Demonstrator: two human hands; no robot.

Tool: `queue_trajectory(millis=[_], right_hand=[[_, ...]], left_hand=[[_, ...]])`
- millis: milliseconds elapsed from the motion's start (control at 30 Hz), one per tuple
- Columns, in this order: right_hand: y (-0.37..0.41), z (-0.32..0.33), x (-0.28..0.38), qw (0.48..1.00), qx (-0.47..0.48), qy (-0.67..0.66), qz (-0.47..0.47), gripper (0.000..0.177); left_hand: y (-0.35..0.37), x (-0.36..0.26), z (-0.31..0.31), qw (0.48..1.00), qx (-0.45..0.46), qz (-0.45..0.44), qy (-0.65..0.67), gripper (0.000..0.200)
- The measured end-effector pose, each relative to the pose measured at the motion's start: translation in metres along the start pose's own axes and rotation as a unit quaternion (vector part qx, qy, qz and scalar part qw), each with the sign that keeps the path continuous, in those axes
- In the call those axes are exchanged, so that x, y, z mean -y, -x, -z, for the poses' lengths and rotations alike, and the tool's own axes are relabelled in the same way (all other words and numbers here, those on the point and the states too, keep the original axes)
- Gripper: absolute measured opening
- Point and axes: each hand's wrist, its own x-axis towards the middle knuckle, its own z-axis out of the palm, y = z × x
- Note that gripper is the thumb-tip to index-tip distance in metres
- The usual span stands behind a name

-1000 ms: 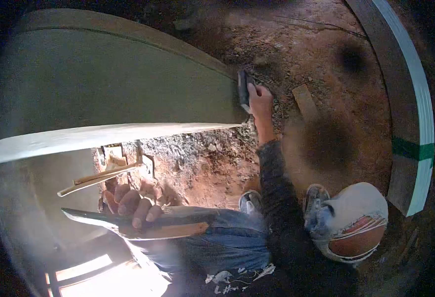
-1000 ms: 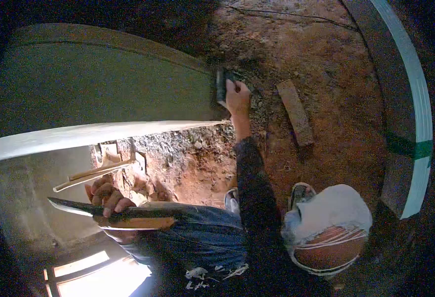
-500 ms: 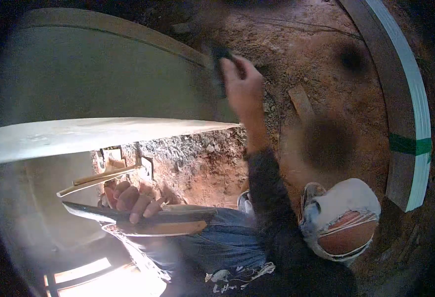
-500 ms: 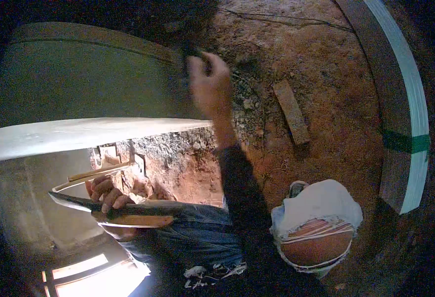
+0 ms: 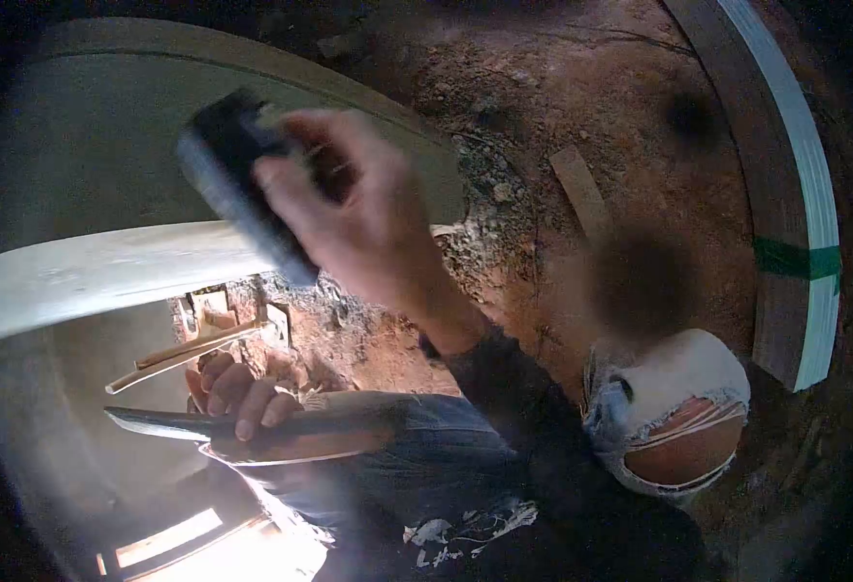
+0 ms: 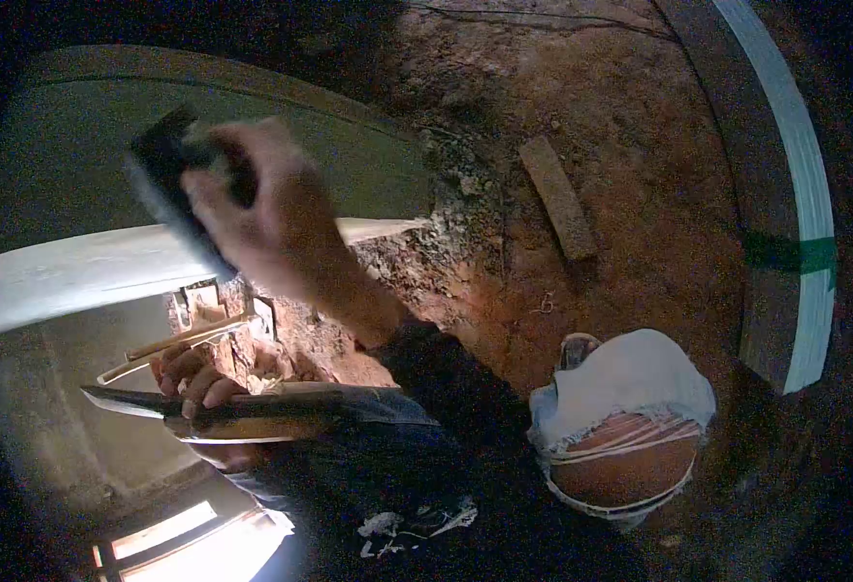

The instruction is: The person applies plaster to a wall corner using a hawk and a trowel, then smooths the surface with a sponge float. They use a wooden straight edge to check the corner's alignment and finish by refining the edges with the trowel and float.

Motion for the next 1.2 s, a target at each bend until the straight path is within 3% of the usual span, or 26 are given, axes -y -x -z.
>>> queue_trajectory(millis=[33, 67, 100, 133, 200, 267, 367, 433, 533, 567, 633, 700, 767, 800, 867, 900, 967, 1000, 1067, 1100, 1167, 1200], right_hand=[[-0.007, 0.014, -0.004, 0.996, -0.035, 0.075, 0.019, 0.03], [-0.015, 0.032, -0.04, 0.992, -0.073, 0.099, -0.04, 0.032], [-0.019, 0.061, -0.08, 0.98, -0.11, 0.165, -0.012, 0.034], [-0.015, 0.091, -0.125, 0.966, -0.13, 0.197, -0.103, 0.035], [0.014, 0.136, -0.209, 0.94, -0.206, 0.117, -0.247, 0.037], [0.031, 0.147, -0.213, 0.888, -0.135, 0.286, -0.333, 0.039], [0.032, 0.106, -0.181, 0.924, -0.124, 0.241, -0.269, 0.042], [0.019, 0.06, -0.149, 0.967, -0.107, 0.203, -0.11, 0.039], [0.001, 0.005, -0.019, 0.997, -0.001, 0.057, -0.059, 0.036], [0.001, -0.001, -0.004, 0.998, 0.028, -0.013, -0.052, 0.036], [-0.001, 0.011, -0.006, 0.999, -0.009, 0.013, -0.037, 0.034], [-0.01, 0.043, -0.045, 0.987, -0.081, 0.133, -0.035, 0.031], [0.001, 0.105, -0.088, 0.966, -0.112, 0.188, -0.137, 0.03], [0.011, 0.142, -0.127, 0.955, -0.141, 0.121, -0.233, 0.031], [0.047, 0.231, -0.222, 0.95, -0.159, -0.046, -0.266, 0.038], [0.049, 0.244, -0.21, 0.95, -0.149, -0.038, -0.271, 0.038], [0.054, 0.263, -0.184, 0.873, -0.102, 0.219, -0.423, 0.045], [0.062, 0.268, -0.185, 0.872, -0.096, 0.228, -0.423, 0.045], [0.084, 0.279, -0.211, 0.93, -0.159, 0.017, -0.33, 0.046], [0.092, 0.3, -0.256, 0.931, -0.155, 0.02, -0.329, 0.046], [0.092, 0.33, -0.333, 0.953, -0.057, 0.253, -0.156, 0.042], [0.087, 0.297, -0.288, 0.944, -0.06, 0.232, -0.226, 0.041]], left_hand=[[-0.001, 0.0, 0.0, 1.0, 0.0, -0.009, 0.004, 0.038], [0.0, -0.006, 0.003, 0.999, 0.005, 0.005, -0.046, 0.029], [0.002, -0.006, 0.003, 0.999, 0.005, 0.0, -0.045, 0.029], [0.005, -0.005, 0.002, 0.999, 0.015, -0.004, -0.047, 0.029], [0.008, -0.003, -0.001, 0.998, 0.027, -0.004, -0.052, 0.029], [0.012, 0.003, -0.007, 0.996, -0.012, -0.058, -0.07, 0.03], [0.011, 0.015, -0.015, 0.995, -0.027, -0.084, -0.036, 0.03], [0.009, 0.004, -0.008, 0.998, 0.015, -0.048, -0.031, 0.03], [0.01, -0.004, -0.004, 0.997, -0.011, -0.016, -0.07, 0.03], [0.009, -0.007, -0.002, 0.997, -0.009, -0.011, -0.071, 0.03], [0.01, -0.01, -0.001, 0.998, -0.005, -0.005, -0.069, 0.029], [0.015, -0.01, -0.003, 0.998, -0.008, -0.019, -0.066, 0.028], [0.018, -0.003, -0.013, 0.997, -0.025, -0.045, -0.057, 0.027], [0.019, -0.005, -0.014, 0.998, -0.018, -0.033, -0.055, 0.027], [0.026, -0.005, -0.02, 0.998, -0.035, -0.031, -0.05, 0.027], [0.029, -0.005, -0.022, 0.997, -0.04, -0.04, -0.043, 0.027], [0.027, -0.005, -0.022, 1.0, 0.008, -0.015, -0.016, 0.028], [0.026, -0.008, -0.023, 1.0, 0.013, 0.003, -0.026, 0.027], [0.021, -0.003, -0.027, 1.0, 0.006, -0.008, -0.019, 0.027], [0.019, -0.001, -0.028, 1.0, 0.002, -0.014, -0.02, 0.027], [0.018, -0.002, -0.023, 1.0, 0.001, -0.019, -0.009, 0.029], [0.018, -0.004, -0.022, 1.0, 0.005, -0.003, -0.018, 0.03]])
